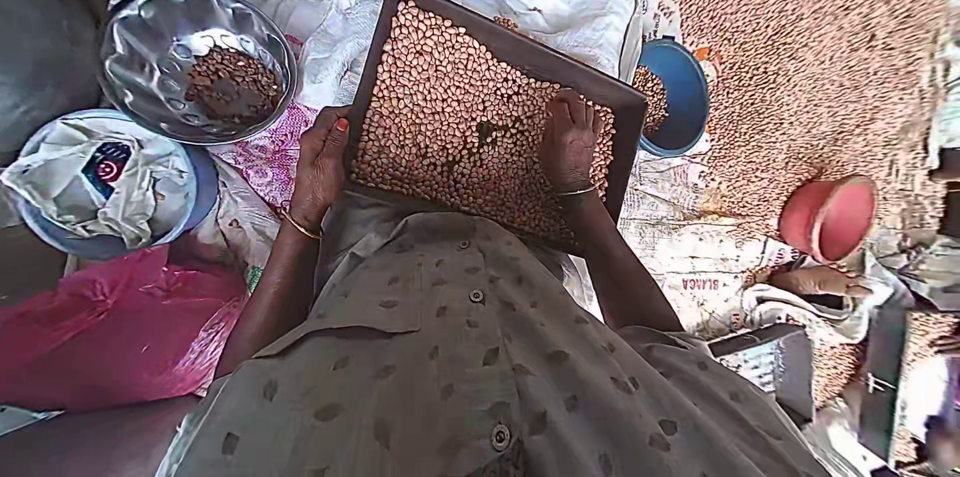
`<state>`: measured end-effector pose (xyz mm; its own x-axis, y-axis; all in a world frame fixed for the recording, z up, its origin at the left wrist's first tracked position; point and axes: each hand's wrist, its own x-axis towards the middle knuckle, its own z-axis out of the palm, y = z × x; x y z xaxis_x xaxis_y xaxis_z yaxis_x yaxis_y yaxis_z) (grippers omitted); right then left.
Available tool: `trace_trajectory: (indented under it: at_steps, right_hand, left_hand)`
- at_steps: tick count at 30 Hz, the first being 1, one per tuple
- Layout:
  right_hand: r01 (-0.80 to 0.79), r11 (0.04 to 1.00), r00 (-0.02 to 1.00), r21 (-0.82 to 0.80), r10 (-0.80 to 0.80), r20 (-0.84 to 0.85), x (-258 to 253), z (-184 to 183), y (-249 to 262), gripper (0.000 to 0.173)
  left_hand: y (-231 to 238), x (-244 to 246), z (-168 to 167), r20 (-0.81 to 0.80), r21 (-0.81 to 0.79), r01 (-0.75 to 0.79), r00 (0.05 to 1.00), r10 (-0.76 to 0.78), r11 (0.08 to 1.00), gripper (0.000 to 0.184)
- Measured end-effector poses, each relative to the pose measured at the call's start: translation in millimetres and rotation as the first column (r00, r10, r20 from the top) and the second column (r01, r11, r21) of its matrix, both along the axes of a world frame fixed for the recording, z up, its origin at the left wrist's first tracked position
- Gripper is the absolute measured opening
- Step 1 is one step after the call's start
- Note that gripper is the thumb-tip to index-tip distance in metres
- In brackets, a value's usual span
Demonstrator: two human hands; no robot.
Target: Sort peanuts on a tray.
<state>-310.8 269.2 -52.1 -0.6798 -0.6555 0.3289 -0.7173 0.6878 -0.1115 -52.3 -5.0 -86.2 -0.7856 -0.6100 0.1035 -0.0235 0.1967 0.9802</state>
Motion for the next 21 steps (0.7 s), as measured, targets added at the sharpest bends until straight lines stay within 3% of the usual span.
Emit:
trace_trajectory:
  at_steps: [1,3,5,7,9,12,16,18,21]
  right_hand:
    - [-0.032,0.996,0.997,-0.081,0.038,0.066,8.3,6.6,-11.5,0.029]
    - [-0.238,0.935,0.925,-0.263,0.301,0.233,35.9,13.5,-40.6,0.025]
    - [-0.52,0.765,0.67,-0.38,0.641,0.373,70.1,12.4,-74.4,0.02]
    - [-0.753,0.581,0.418,-0.308,0.784,0.459,98.7,4.2,-99.3,0.022]
    - [-0.835,0.5,0.35,-0.23,0.804,0.48,102.1,-6.3,-105.9,0.027]
    - [-0.766,0.638,0.545,-0.077,0.709,0.448,63.9,-8.5,-85.3,0.014]
    - [-0.496,0.867,0.785,-0.057,0.475,0.397,6.2,0.8,-23.1,0.015]
    - [-0.404,0.914,0.794,-0.026,0.365,0.486,-3.8,18.9,7.0,0.011]
    - [-0.354,0.935,0.613,-0.029,0.255,0.748,2.4,48.9,30.4,0.013]
  left_hand:
    - [0.4,-0.2,0.0,0.0,0.016,-0.012,1.0,0.012,1.0,0.041]
    - [0.4,-0.5,-0.8,-0.005,0.048,-0.016,1.0,0.017,0.999,0.041]
    - [-0.1,-2.0,-2.7,-0.047,0.075,-0.005,0.999,0.009,0.997,0.04]
    - [0.1,-1.2,-3.0,-0.057,0.085,-0.002,0.998,0.007,0.996,0.04]
    - [-0.3,0.9,-4.5,-0.06,0.089,0.008,0.998,-0.003,0.996,0.04]
    - [-0.3,1.4,-5.8,-0.053,0.104,-0.002,0.999,0.008,0.995,0.039]
    - [-2.1,-0.6,-6.9,-0.085,0.119,0.019,0.996,-0.009,0.993,0.038]
    - [-1.7,-1.2,-8.3,-0.079,0.126,0.013,0.997,-0.003,0.992,0.038]
    - [-0.7,-1.4,-7.0,-0.064,0.142,0.005,0.998,0.004,0.99,0.038]
